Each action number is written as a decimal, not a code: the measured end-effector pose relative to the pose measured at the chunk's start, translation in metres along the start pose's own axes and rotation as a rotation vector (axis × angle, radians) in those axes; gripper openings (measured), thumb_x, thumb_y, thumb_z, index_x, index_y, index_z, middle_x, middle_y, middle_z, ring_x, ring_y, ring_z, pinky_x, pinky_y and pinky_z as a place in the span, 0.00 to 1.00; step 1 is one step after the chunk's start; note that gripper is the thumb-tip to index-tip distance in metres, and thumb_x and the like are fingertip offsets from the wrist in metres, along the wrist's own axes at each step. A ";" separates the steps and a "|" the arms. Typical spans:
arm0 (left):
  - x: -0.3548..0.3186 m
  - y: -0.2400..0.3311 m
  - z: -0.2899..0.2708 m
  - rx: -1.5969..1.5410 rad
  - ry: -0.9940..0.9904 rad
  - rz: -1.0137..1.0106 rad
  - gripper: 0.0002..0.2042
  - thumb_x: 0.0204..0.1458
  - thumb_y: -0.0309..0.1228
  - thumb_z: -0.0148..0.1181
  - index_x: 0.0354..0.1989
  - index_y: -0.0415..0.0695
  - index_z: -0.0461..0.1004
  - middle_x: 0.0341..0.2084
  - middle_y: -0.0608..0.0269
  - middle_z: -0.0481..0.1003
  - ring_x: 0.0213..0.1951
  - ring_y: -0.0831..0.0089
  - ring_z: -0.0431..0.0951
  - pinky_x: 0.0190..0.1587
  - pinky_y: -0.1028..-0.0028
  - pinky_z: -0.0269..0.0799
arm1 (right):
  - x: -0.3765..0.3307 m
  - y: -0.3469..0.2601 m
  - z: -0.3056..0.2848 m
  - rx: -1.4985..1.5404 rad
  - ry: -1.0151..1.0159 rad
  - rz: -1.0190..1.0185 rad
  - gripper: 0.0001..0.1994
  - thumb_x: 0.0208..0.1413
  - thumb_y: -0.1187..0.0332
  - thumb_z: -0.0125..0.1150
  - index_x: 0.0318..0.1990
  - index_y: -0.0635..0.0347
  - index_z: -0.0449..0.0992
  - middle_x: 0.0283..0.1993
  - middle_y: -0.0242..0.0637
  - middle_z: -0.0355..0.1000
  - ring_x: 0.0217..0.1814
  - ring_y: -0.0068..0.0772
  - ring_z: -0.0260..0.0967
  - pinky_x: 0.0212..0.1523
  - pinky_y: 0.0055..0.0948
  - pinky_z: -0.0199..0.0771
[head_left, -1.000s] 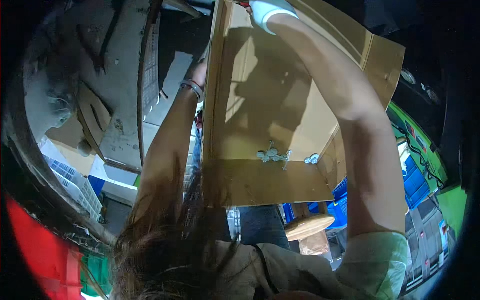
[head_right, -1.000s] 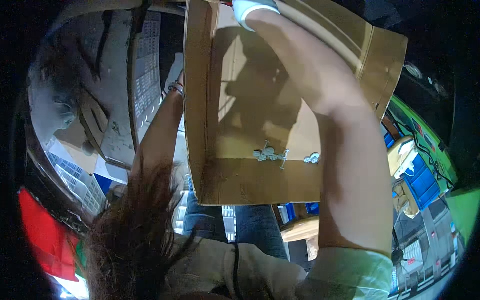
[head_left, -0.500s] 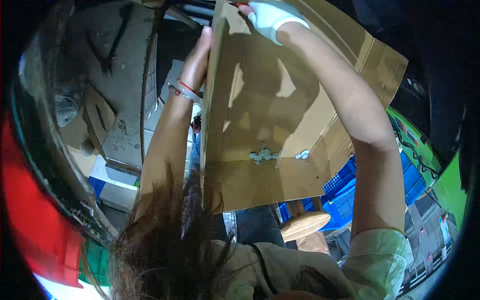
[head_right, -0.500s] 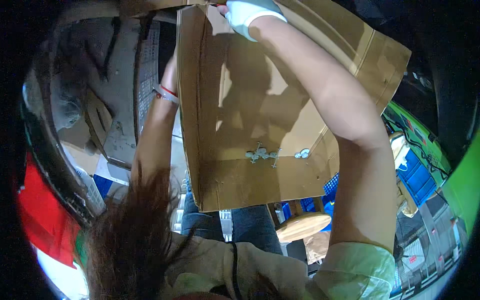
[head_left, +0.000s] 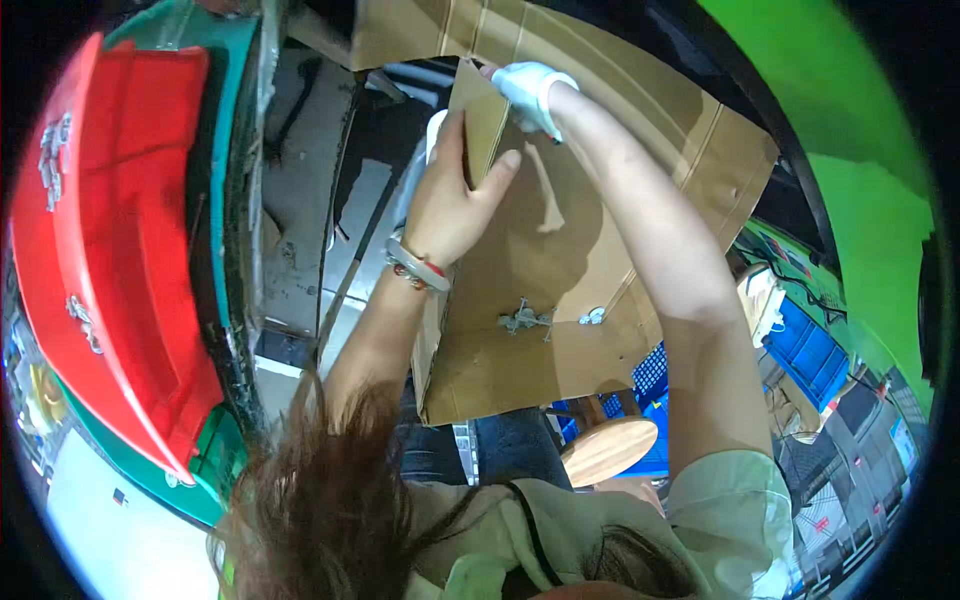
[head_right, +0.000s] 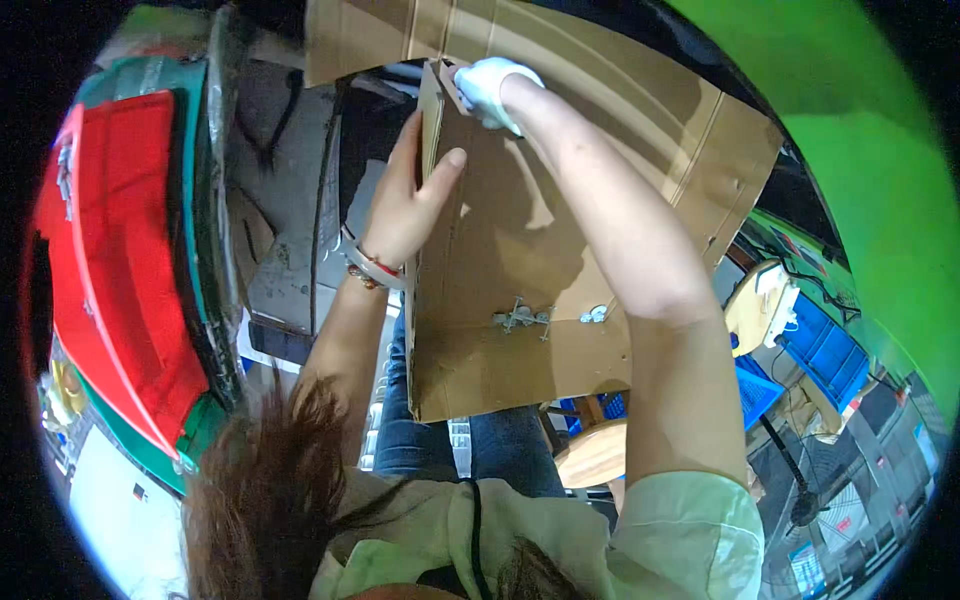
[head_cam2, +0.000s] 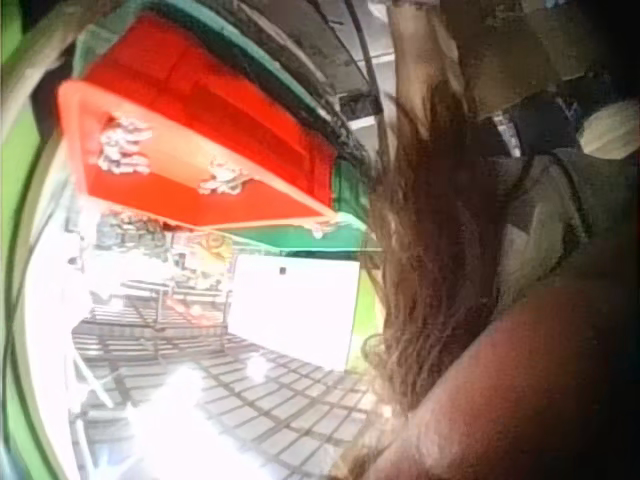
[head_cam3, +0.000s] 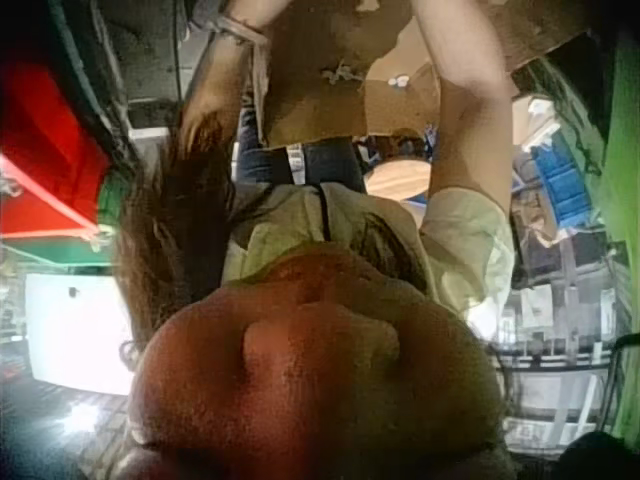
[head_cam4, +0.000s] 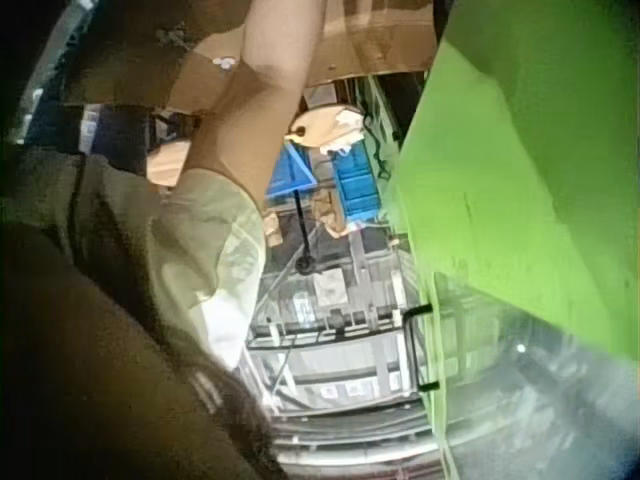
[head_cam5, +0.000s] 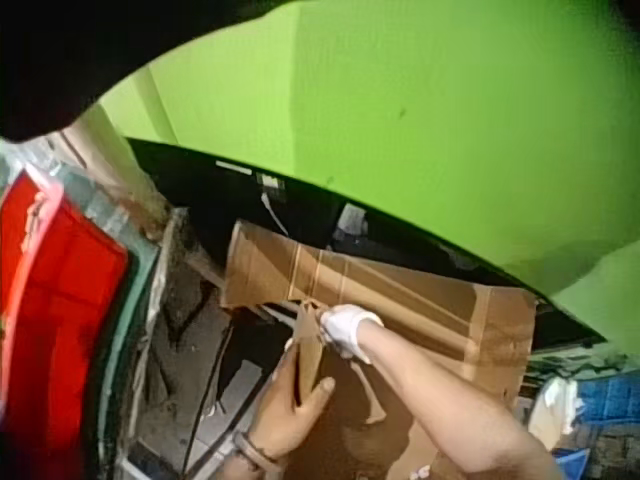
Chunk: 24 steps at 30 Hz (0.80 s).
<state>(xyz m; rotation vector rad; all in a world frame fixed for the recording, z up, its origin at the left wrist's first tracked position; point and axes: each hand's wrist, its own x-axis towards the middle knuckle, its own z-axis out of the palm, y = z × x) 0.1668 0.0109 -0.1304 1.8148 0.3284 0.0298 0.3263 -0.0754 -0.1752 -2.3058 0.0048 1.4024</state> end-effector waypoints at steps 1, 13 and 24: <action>-0.001 0.007 -0.007 0.004 0.003 0.008 0.30 0.47 0.34 0.58 0.57 0.35 0.57 0.46 0.41 0.68 0.48 0.51 0.71 0.50 0.63 0.66 | 0.007 0.000 0.003 0.002 0.005 -0.008 0.22 0.57 0.51 0.39 0.22 0.57 0.69 0.19 0.37 0.66 0.20 0.33 0.61 0.25 0.34 0.62; -0.030 0.048 -0.046 0.480 -0.004 0.138 0.21 0.51 0.24 0.49 0.55 0.42 0.63 0.38 0.43 0.73 0.36 0.48 0.75 0.36 0.60 0.72 | -0.025 0.003 0.003 1.808 -0.754 0.149 0.11 0.62 0.68 0.37 0.29 0.60 0.64 0.13 0.22 0.51 0.09 0.15 0.48 0.06 0.14 0.47; -0.037 0.063 -0.054 0.560 0.034 0.127 0.17 0.52 0.27 0.51 0.52 0.41 0.66 0.34 0.44 0.75 0.35 0.48 0.75 0.36 0.61 0.72 | -0.060 0.010 -0.003 1.606 -0.419 -0.152 0.09 0.60 0.73 0.34 0.41 0.61 0.64 0.18 0.24 0.56 0.12 0.14 0.49 0.08 0.13 0.49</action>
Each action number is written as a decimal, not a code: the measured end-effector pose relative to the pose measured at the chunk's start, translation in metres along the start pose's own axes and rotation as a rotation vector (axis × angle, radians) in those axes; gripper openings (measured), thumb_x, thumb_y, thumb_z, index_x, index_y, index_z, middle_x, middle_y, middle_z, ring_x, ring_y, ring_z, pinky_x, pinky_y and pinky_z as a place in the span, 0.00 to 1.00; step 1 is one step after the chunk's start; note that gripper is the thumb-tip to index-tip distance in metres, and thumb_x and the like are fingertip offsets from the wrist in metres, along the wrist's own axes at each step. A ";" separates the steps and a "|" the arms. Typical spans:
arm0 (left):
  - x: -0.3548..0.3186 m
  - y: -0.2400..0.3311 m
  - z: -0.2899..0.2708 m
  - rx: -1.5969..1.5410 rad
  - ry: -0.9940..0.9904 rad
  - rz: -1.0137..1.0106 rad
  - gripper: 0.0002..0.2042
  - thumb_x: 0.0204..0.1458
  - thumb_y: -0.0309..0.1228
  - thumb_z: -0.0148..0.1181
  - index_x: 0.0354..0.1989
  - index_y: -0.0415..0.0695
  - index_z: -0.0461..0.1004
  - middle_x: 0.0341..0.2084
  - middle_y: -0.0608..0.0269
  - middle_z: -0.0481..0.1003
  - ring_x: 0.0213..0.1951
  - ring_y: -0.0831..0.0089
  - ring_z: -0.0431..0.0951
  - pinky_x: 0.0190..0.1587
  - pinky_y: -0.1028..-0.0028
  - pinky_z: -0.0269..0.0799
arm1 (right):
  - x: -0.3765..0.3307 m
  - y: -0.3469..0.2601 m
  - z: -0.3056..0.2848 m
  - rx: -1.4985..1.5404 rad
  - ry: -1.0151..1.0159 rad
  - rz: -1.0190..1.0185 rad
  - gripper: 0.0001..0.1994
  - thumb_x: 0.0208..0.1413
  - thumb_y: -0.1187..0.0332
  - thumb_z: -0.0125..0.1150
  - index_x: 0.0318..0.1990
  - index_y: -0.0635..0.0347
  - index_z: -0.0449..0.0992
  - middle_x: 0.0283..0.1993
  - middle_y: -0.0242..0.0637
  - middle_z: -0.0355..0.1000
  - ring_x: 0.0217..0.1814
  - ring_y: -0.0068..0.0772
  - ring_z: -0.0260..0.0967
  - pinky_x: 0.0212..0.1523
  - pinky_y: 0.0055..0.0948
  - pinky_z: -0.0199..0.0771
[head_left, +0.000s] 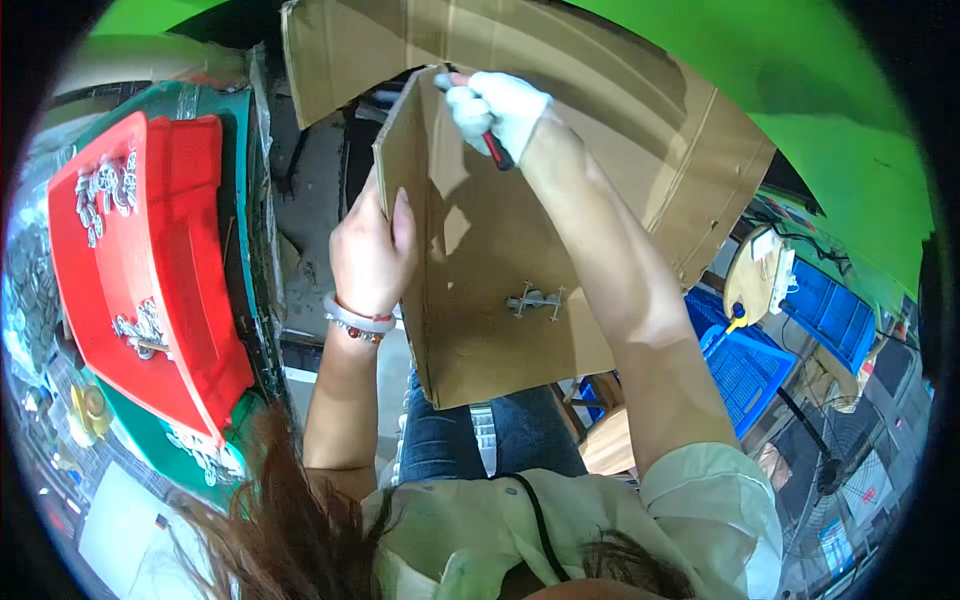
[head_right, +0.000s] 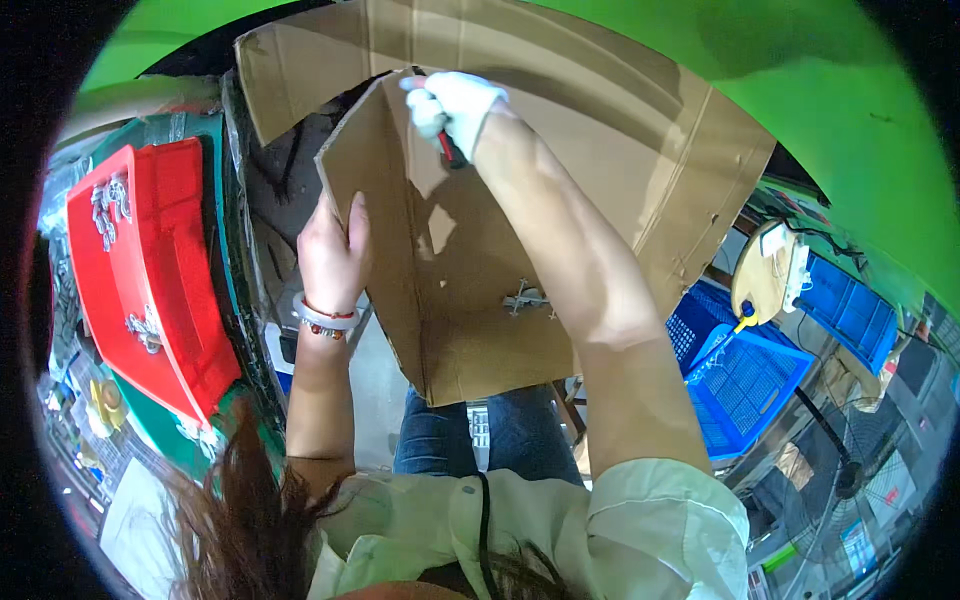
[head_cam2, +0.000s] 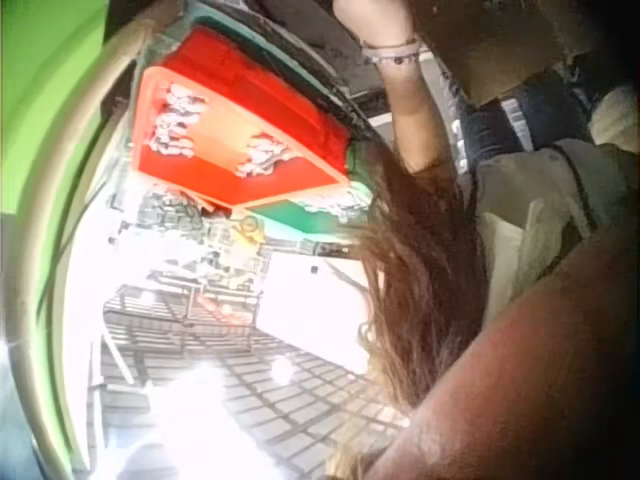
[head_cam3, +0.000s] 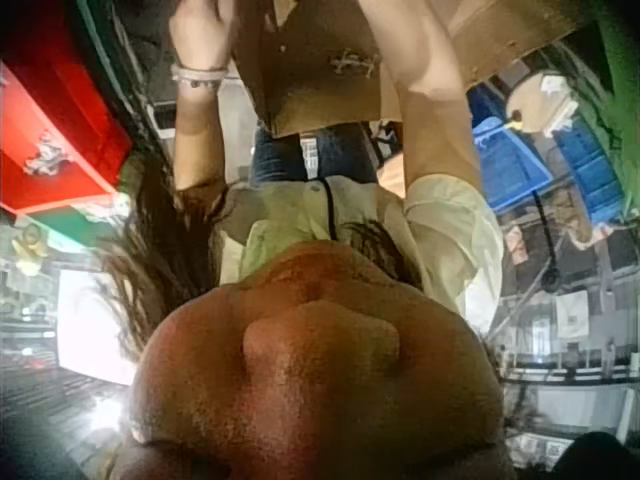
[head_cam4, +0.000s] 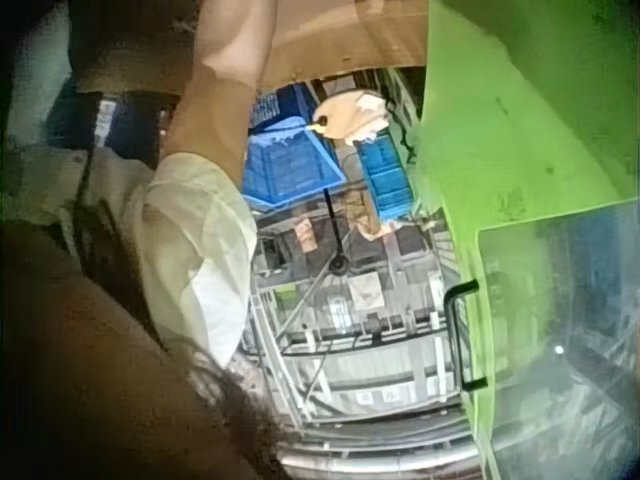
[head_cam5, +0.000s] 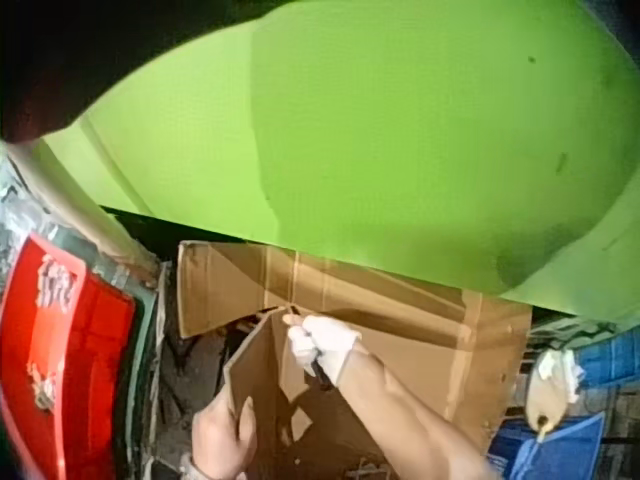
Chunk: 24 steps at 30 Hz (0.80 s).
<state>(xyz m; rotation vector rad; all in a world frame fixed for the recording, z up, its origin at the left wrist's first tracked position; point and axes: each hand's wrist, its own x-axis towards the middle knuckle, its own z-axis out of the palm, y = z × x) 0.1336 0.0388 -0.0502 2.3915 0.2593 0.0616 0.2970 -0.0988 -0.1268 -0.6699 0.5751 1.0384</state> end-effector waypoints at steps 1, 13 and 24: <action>-0.002 -0.002 -0.001 0.008 -0.008 0.004 0.17 0.52 0.27 0.51 0.52 0.41 0.66 0.34 0.44 0.75 0.35 0.48 0.75 0.36 0.61 0.72 | -0.001 0.001 0.006 -0.037 0.011 0.011 0.09 0.60 0.73 0.35 0.42 0.61 0.64 0.19 0.24 0.57 0.12 0.14 0.49 0.08 0.13 0.49; 0.077 -0.026 0.018 -1.014 -0.085 -0.489 0.33 0.51 0.48 0.57 0.58 0.36 0.59 0.57 0.56 0.62 0.56 0.66 0.64 0.57 0.64 0.57 | -0.013 0.003 0.008 -0.171 -0.136 -0.002 0.07 0.62 0.69 0.38 0.42 0.59 0.63 0.18 0.22 0.53 0.12 0.14 0.43 0.11 0.18 0.44; 0.100 0.015 0.042 -0.444 0.297 -0.320 0.30 0.52 0.52 0.53 0.48 0.33 0.69 0.49 0.47 0.70 0.52 0.57 0.68 0.55 0.68 0.60 | -0.020 -0.020 0.008 -0.126 -0.085 0.126 0.09 0.62 0.66 0.42 0.41 0.61 0.65 0.14 0.18 0.50 0.09 0.11 0.44 0.05 0.12 0.48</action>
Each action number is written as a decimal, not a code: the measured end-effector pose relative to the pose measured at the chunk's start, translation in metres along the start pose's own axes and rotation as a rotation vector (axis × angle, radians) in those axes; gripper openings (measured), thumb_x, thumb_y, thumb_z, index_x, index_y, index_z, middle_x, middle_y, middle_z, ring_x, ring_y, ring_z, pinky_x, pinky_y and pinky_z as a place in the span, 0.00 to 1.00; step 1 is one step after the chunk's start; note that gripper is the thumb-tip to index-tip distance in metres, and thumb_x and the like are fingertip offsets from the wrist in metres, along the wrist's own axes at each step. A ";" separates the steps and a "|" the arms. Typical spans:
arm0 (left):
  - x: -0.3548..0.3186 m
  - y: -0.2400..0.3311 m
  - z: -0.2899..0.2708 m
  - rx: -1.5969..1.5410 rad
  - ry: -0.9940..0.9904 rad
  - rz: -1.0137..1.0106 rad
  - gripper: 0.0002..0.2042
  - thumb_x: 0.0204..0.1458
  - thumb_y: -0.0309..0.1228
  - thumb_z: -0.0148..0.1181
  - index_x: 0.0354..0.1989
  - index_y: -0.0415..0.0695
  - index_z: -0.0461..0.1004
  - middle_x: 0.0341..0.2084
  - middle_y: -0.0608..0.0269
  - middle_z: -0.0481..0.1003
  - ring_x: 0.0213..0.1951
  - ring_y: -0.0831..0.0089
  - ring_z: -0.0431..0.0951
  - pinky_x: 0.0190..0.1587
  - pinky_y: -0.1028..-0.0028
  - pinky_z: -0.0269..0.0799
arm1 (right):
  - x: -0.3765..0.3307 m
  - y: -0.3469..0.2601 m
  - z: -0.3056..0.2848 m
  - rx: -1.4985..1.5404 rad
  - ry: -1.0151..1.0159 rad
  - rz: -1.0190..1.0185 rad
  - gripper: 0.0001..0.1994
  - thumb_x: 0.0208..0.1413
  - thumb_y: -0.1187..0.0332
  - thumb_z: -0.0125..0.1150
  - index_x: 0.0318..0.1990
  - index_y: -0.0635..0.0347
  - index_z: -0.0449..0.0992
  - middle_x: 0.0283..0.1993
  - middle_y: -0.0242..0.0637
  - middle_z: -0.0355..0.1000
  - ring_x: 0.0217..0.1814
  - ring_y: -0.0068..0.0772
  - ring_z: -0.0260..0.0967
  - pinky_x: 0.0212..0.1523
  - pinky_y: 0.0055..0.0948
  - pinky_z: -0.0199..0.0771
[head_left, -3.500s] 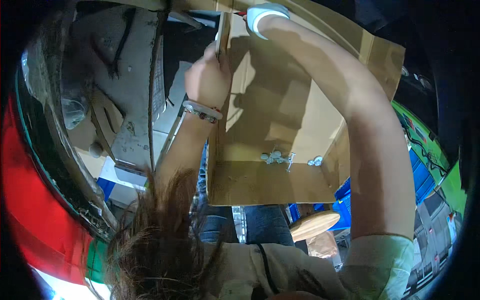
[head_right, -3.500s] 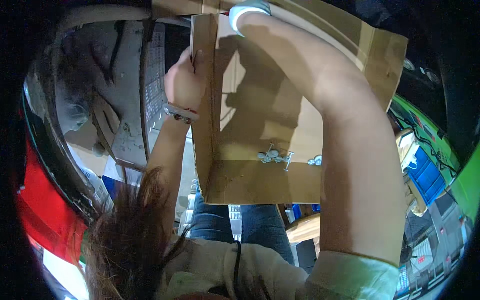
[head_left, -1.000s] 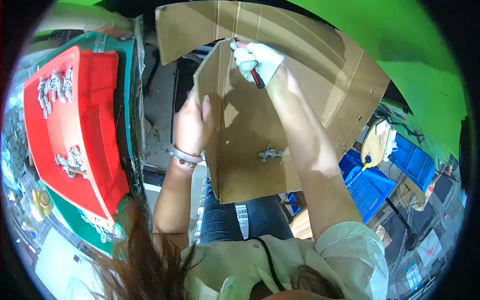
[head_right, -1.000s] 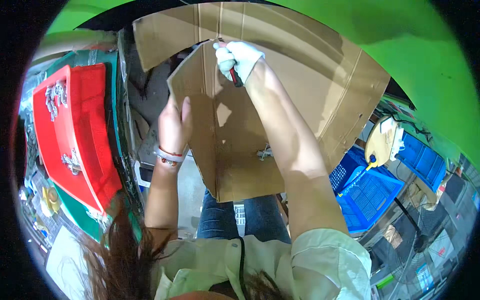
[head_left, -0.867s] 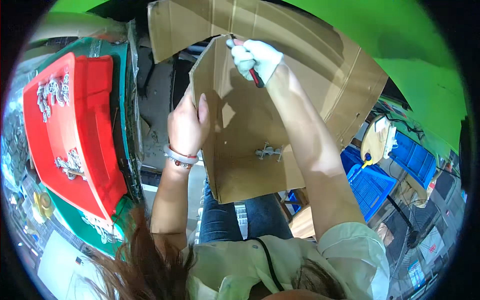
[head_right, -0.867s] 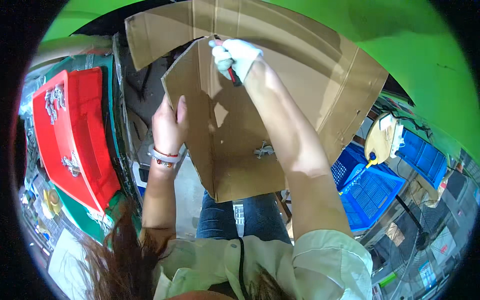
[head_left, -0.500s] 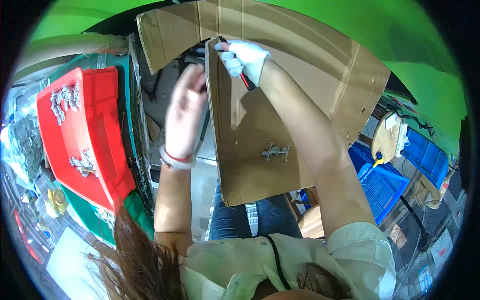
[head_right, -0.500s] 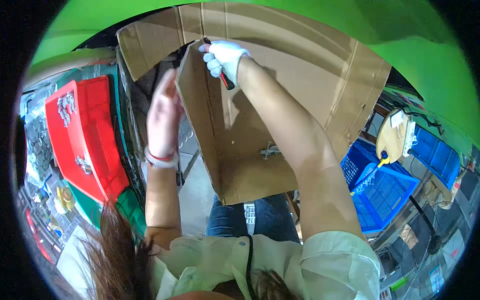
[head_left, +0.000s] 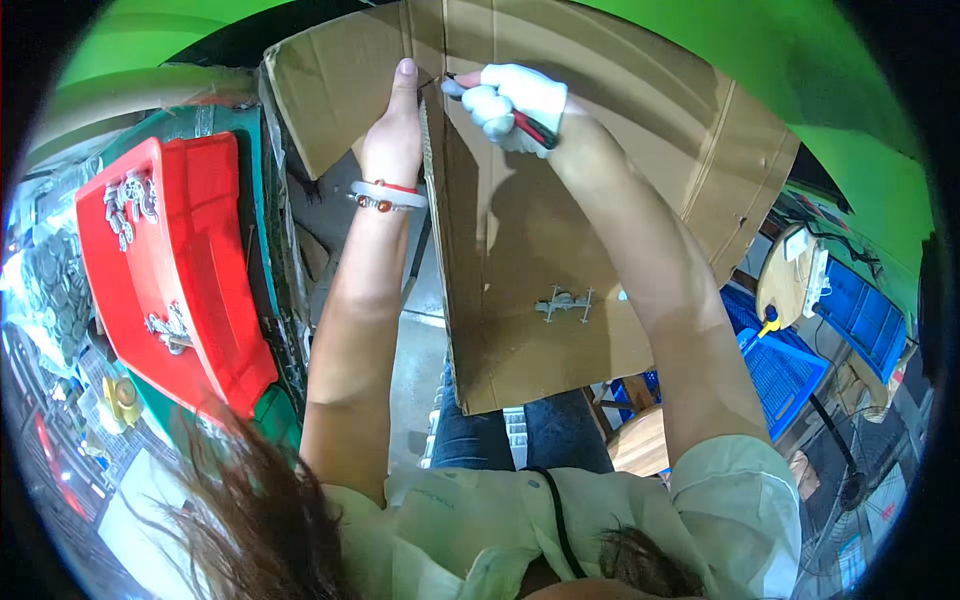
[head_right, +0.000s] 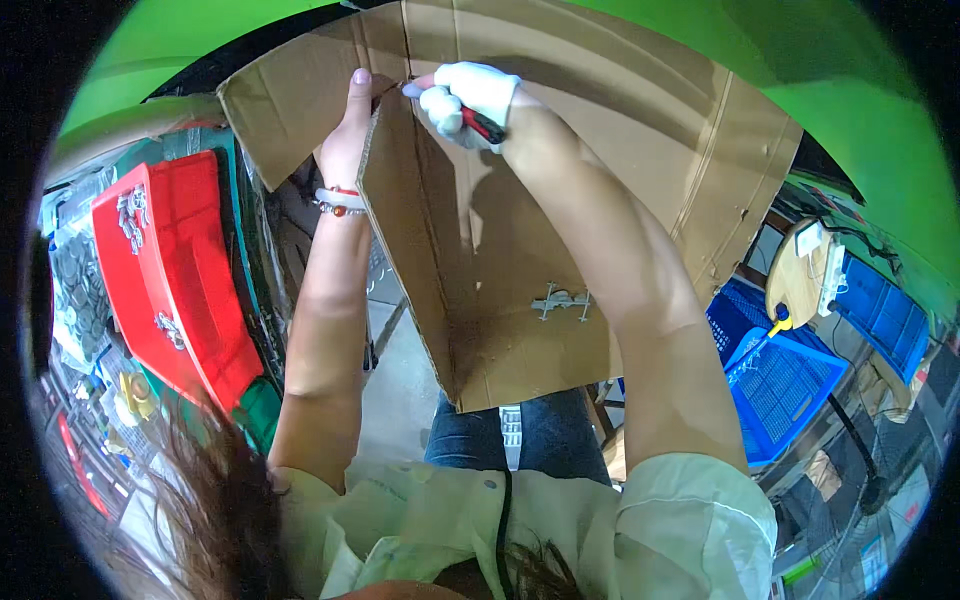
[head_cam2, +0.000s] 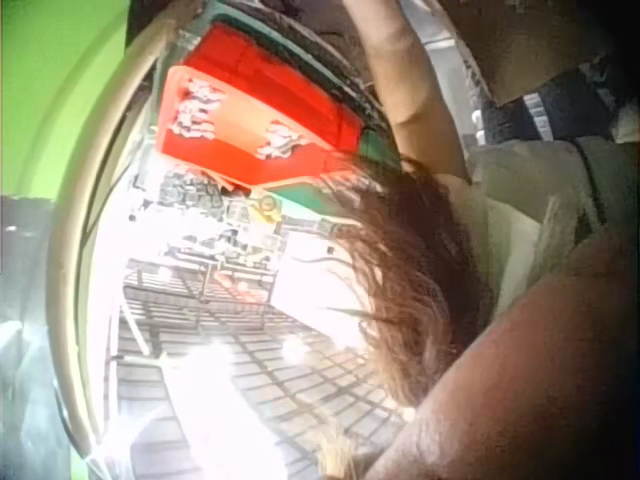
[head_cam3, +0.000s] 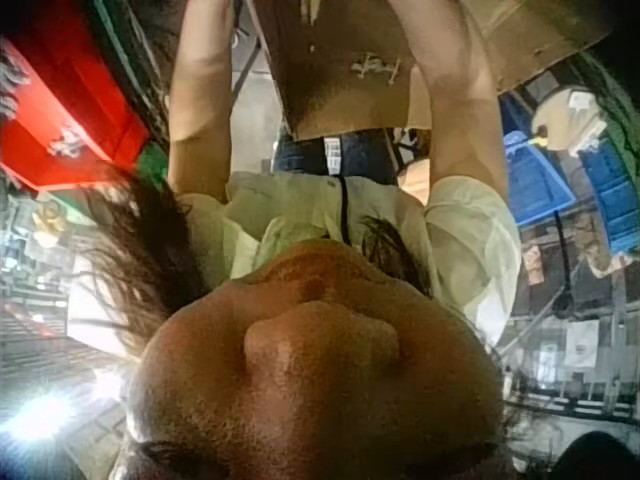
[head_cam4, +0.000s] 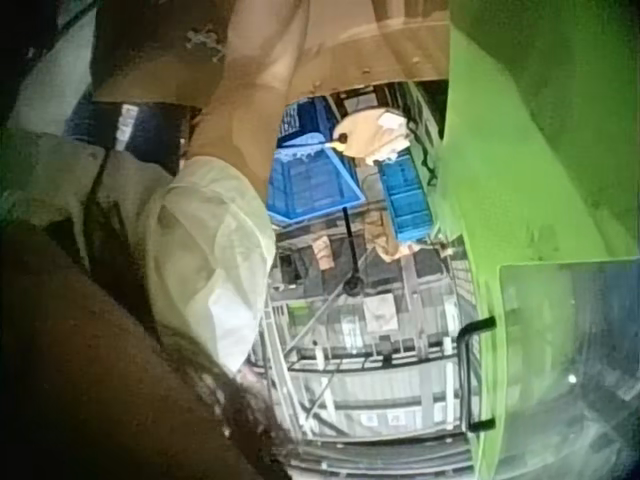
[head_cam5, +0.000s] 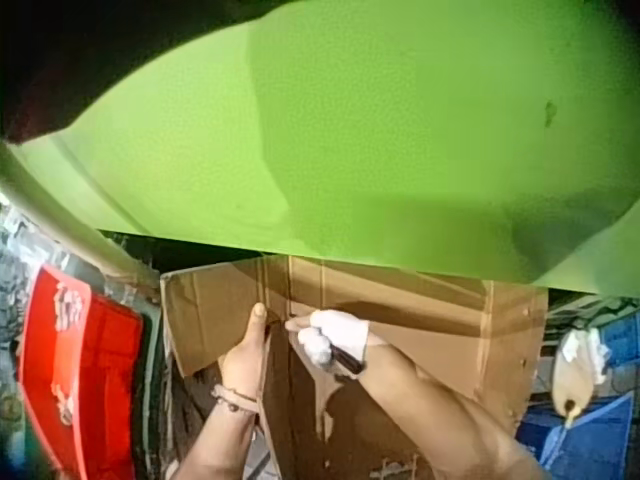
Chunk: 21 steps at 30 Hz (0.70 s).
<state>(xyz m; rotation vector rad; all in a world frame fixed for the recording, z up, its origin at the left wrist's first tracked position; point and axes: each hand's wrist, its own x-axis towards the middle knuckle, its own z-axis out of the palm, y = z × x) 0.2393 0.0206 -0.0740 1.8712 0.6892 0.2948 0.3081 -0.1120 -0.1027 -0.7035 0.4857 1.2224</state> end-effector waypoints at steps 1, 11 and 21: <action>0.001 -0.002 0.000 0.000 -0.002 -0.001 0.30 0.52 0.52 0.53 0.48 0.33 0.69 0.49 0.47 0.70 0.52 0.57 0.68 0.55 0.68 0.60 | -0.003 -0.001 -0.004 0.002 0.001 0.000 0.09 0.62 0.66 0.42 0.41 0.61 0.65 0.14 0.18 0.50 0.09 0.11 0.44 0.05 0.12 0.48; 0.004 -0.002 -0.013 0.074 0.122 0.215 0.23 0.51 0.45 0.59 0.41 0.34 0.73 0.39 0.52 0.75 0.41 0.59 0.73 0.48 0.65 0.66 | -0.039 -0.008 -0.033 -0.022 -0.136 -0.001 0.07 0.61 0.70 0.46 0.40 0.64 0.67 0.15 0.19 0.52 0.11 0.09 0.46 0.09 0.11 0.44; 0.000 0.003 -0.015 -0.239 0.016 -0.078 0.21 0.51 0.40 0.61 0.43 0.34 0.70 0.37 0.57 0.73 0.35 0.73 0.75 0.35 0.74 0.77 | -0.054 -0.014 -0.050 -0.145 0.028 -0.034 0.10 0.62 0.66 0.45 0.45 0.64 0.66 0.14 0.17 0.49 0.09 0.07 0.43 0.06 0.13 0.41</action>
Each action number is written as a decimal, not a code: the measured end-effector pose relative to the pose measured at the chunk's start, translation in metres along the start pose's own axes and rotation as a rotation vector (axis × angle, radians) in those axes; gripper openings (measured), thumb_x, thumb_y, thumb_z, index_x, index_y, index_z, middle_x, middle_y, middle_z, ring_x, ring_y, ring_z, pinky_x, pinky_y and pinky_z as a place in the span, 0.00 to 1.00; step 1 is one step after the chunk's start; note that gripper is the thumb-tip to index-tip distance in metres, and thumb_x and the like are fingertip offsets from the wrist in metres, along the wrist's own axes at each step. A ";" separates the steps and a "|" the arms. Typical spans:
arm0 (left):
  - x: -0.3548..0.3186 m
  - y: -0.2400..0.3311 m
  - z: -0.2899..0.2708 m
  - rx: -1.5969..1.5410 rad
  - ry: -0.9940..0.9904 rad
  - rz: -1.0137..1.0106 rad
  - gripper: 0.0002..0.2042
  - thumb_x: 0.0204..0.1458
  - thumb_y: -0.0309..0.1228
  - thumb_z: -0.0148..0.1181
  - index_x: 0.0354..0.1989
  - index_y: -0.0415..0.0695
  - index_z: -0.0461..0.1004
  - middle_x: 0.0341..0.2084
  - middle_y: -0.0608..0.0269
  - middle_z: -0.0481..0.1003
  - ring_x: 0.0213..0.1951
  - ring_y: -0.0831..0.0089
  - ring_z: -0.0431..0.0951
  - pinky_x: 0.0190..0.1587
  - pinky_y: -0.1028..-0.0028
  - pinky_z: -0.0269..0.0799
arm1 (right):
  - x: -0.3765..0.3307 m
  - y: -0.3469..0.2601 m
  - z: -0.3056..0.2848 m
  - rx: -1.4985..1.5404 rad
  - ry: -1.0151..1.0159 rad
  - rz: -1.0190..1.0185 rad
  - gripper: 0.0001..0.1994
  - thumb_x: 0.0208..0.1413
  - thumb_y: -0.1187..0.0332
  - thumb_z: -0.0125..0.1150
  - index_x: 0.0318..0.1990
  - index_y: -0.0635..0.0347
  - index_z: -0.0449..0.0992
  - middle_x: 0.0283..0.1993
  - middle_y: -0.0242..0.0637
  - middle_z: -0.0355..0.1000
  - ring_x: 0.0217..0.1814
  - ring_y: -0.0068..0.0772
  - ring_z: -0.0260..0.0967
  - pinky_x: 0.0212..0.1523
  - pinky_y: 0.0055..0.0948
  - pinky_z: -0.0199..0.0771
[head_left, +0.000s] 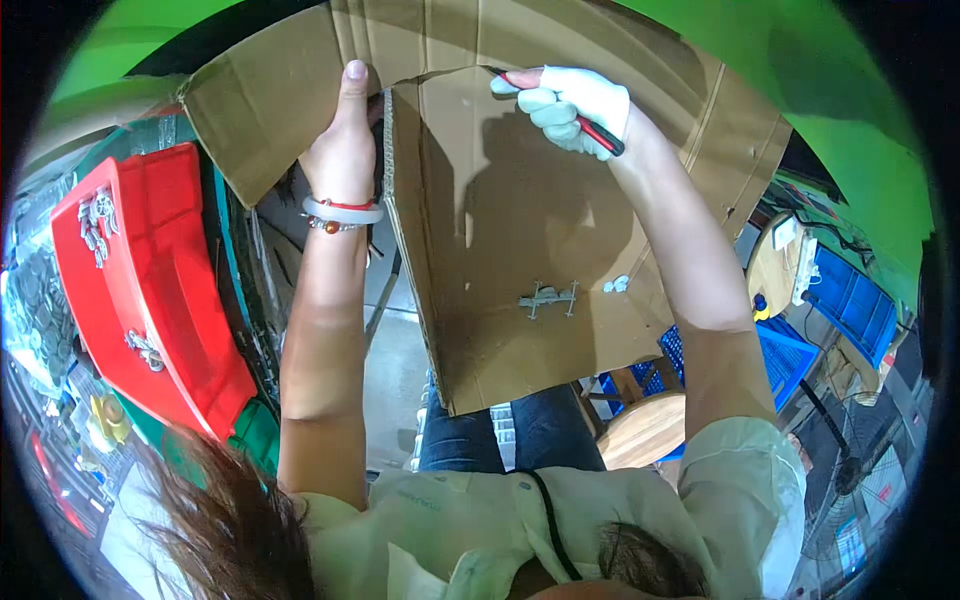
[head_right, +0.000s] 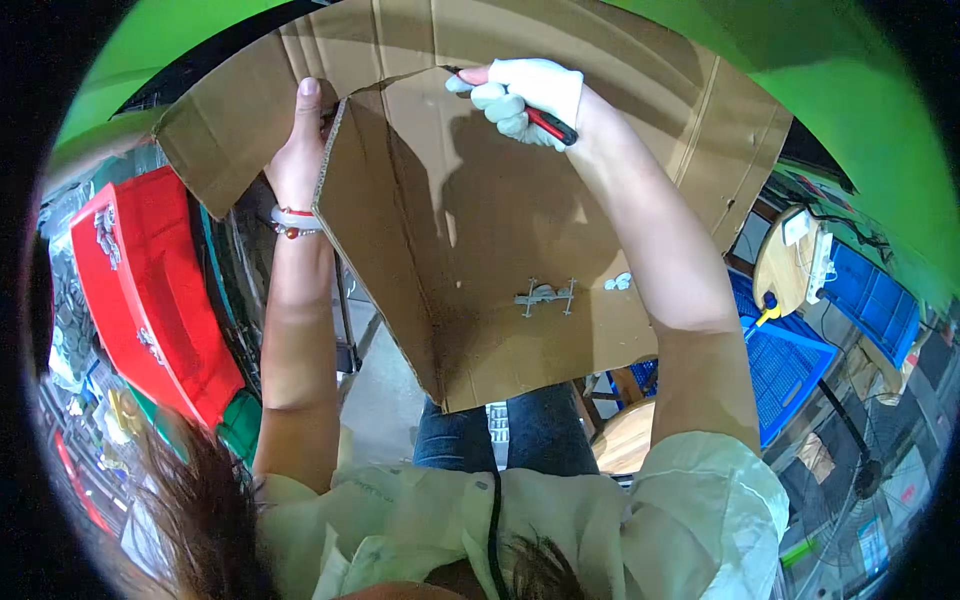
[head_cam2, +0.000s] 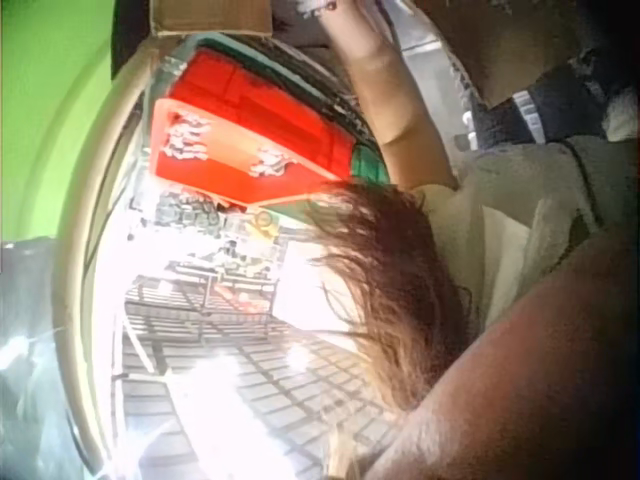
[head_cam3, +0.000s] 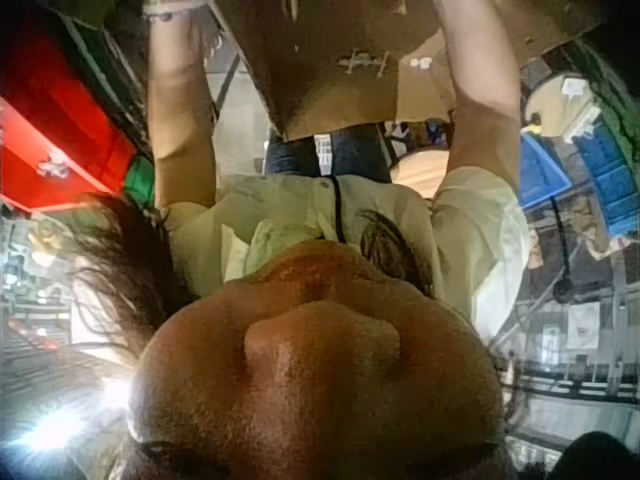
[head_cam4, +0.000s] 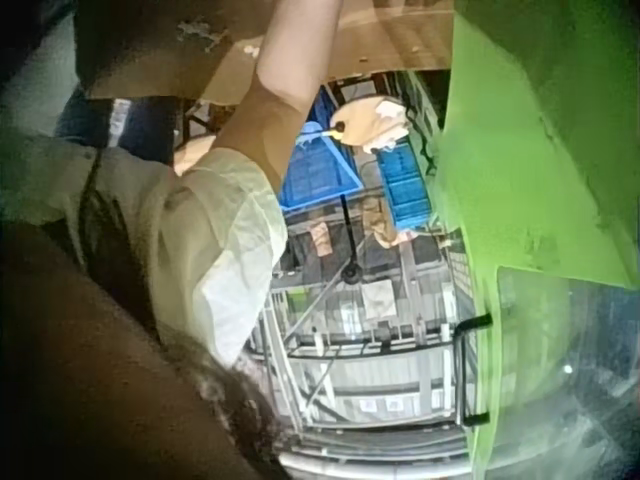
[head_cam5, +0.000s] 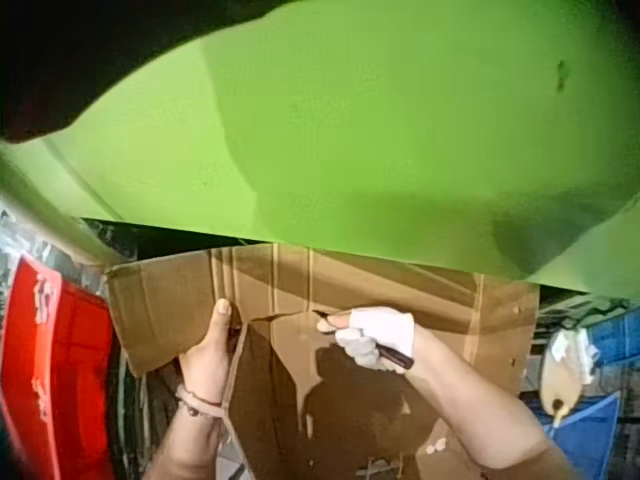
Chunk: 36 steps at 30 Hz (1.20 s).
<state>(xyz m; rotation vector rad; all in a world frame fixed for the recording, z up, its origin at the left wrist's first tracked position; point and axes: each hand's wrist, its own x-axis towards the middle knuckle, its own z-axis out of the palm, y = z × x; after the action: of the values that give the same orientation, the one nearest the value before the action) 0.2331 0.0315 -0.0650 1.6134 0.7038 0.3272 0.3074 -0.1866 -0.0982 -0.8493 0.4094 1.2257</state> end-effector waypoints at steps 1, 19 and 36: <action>0.001 -0.002 0.001 -0.016 -0.004 -0.018 0.21 0.51 0.40 0.61 0.43 0.34 0.70 0.37 0.57 0.73 0.36 0.73 0.75 0.36 0.74 0.77 | -0.003 -0.002 -0.002 -0.002 0.004 0.000 0.10 0.62 0.66 0.45 0.45 0.64 0.66 0.14 0.17 0.49 0.09 0.07 0.43 0.06 0.13 0.41; -0.019 -0.011 0.011 0.074 0.062 -0.129 0.25 0.51 0.44 0.60 0.46 0.31 0.71 0.45 0.54 0.73 0.45 0.70 0.71 0.51 0.73 0.63 | -0.015 -0.016 -0.002 -1.800 0.542 -0.278 0.23 0.60 0.47 0.39 0.36 0.61 0.68 0.32 0.41 0.70 0.29 0.42 0.68 0.31 0.40 0.68; -0.027 -0.020 0.009 0.133 0.069 0.085 0.23 0.51 0.44 0.60 0.43 0.32 0.73 0.42 0.55 0.75 0.43 0.71 0.72 0.49 0.73 0.65 | -0.030 -0.009 -0.027 -2.120 0.756 -0.103 0.21 0.62 0.49 0.35 0.41 0.59 0.65 0.35 0.49 0.73 0.38 0.54 0.71 0.39 0.51 0.69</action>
<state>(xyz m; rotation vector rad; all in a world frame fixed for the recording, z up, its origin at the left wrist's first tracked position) 0.2126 0.0086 -0.0812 1.7684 0.7234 0.4064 0.3110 -0.2274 -0.0915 -3.0808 -0.6174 0.8104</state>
